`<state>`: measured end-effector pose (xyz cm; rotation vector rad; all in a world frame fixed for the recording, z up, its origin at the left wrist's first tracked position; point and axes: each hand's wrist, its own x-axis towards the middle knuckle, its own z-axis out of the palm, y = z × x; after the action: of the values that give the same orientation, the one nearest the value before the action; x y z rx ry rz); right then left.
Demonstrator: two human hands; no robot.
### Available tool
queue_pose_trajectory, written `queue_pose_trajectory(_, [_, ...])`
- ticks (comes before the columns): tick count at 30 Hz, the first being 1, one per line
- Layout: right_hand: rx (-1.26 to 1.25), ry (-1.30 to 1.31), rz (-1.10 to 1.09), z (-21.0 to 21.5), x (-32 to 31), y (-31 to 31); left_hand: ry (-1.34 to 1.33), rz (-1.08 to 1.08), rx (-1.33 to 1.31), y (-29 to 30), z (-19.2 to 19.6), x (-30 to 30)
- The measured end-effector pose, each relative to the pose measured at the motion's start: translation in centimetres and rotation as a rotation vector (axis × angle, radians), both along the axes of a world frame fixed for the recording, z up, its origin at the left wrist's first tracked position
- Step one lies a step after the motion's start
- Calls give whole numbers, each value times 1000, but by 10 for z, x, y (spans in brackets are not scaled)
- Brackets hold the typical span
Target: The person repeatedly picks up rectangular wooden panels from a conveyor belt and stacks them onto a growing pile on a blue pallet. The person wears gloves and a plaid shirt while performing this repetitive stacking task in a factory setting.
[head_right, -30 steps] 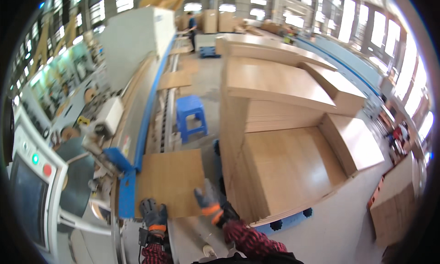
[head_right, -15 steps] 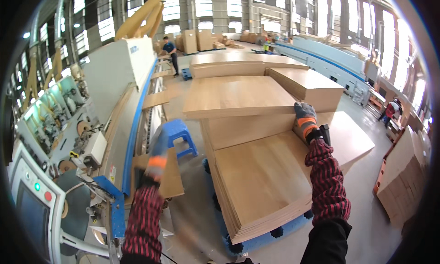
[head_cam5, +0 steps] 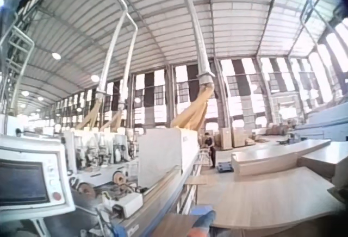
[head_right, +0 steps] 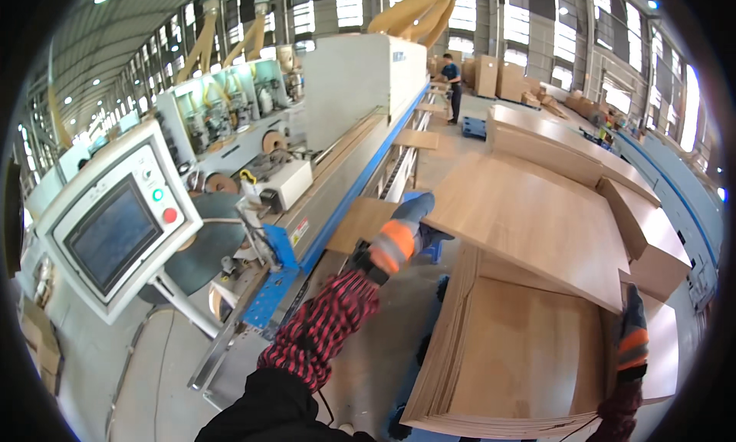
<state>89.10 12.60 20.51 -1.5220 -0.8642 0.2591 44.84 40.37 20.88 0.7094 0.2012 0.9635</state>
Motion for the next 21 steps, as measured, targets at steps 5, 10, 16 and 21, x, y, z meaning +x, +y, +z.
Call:
queue_pose_trajectory(5, [-142,-765,358,15,-63,-30,-69,5,20,-137,-18,-75])
queue_pose_trajectory(10, [-199,-1221,489,-3,-112,-61,142,97,-295,-247,-78,-191])
queue_pose_trajectory(16, [-545,-55,532,-103,-255,-100,50,280,-614,-353,-191,-307])
queue_pose_trajectory(21, [-474,714,478,-175,-359,-98,362,553,-692,-380,-268,-375])
